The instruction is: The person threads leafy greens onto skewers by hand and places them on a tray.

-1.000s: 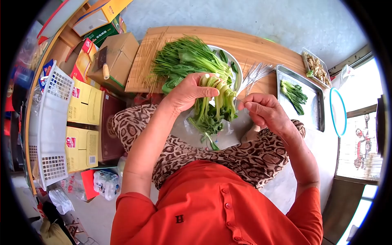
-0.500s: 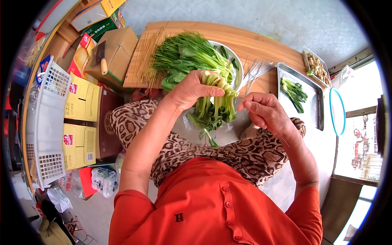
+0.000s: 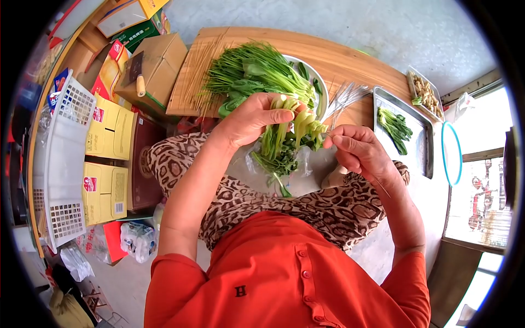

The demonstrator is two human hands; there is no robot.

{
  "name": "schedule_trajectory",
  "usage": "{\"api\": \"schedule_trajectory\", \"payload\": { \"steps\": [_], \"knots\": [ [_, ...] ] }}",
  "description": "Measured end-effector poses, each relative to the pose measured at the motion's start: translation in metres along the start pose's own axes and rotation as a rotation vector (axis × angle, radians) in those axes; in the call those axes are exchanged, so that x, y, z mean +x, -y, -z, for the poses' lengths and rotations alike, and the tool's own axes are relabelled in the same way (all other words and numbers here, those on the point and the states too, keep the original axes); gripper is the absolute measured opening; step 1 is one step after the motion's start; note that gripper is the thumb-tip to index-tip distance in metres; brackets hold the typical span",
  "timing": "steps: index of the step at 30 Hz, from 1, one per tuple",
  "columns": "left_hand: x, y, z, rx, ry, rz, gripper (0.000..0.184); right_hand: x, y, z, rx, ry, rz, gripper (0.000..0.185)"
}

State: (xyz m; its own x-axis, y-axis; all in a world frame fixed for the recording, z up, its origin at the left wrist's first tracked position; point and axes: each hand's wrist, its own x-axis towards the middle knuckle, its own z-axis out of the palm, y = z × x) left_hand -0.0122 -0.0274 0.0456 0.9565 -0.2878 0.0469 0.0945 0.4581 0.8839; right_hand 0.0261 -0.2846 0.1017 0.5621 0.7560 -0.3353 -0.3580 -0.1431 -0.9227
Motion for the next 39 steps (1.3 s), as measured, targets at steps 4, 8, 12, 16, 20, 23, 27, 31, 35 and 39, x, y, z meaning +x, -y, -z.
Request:
{"api": "schedule_trajectory", "payload": {
  "steps": [4,8,12,16,20,23,27,31,35,39],
  "knots": [
    [0.003,0.004,0.005,0.027,0.074,0.032,0.032,0.002,-0.001,-0.003,-0.006,0.010,0.003,0.022],
    [0.001,-0.003,-0.009,0.037,0.089,0.020,0.040,0.002,0.002,-0.007,0.027,0.021,-0.014,0.023],
    [0.003,0.001,-0.012,0.077,0.085,-0.019,0.037,0.005,0.003,-0.007,0.064,0.027,-0.031,0.023],
    [0.005,0.005,-0.014,0.051,0.014,0.026,0.033,0.006,0.002,-0.009,0.060,0.016,-0.028,0.022],
    [0.005,0.009,-0.015,0.079,0.016,0.022,0.028,0.007,-0.002,-0.010,0.043,0.030,-0.016,0.022],
    [0.005,0.012,-0.016,0.100,-0.011,0.027,0.023,0.009,-0.006,-0.011,0.024,0.021,-0.012,0.022],
    [0.003,0.013,-0.017,0.107,-0.034,0.043,0.022,0.010,-0.008,-0.010,0.019,0.005,-0.050,0.022],
    [0.004,0.015,-0.017,0.064,-0.025,0.007,0.021,0.010,-0.009,-0.005,0.059,0.020,-0.031,0.022],
    [0.004,0.014,-0.014,0.058,0.000,0.027,0.024,0.008,-0.009,-0.004,0.055,0.026,-0.037,0.022],
    [0.004,0.014,-0.012,0.057,0.016,0.041,0.029,0.008,-0.009,-0.004,0.066,0.044,-0.035,0.022]
  ]
}}
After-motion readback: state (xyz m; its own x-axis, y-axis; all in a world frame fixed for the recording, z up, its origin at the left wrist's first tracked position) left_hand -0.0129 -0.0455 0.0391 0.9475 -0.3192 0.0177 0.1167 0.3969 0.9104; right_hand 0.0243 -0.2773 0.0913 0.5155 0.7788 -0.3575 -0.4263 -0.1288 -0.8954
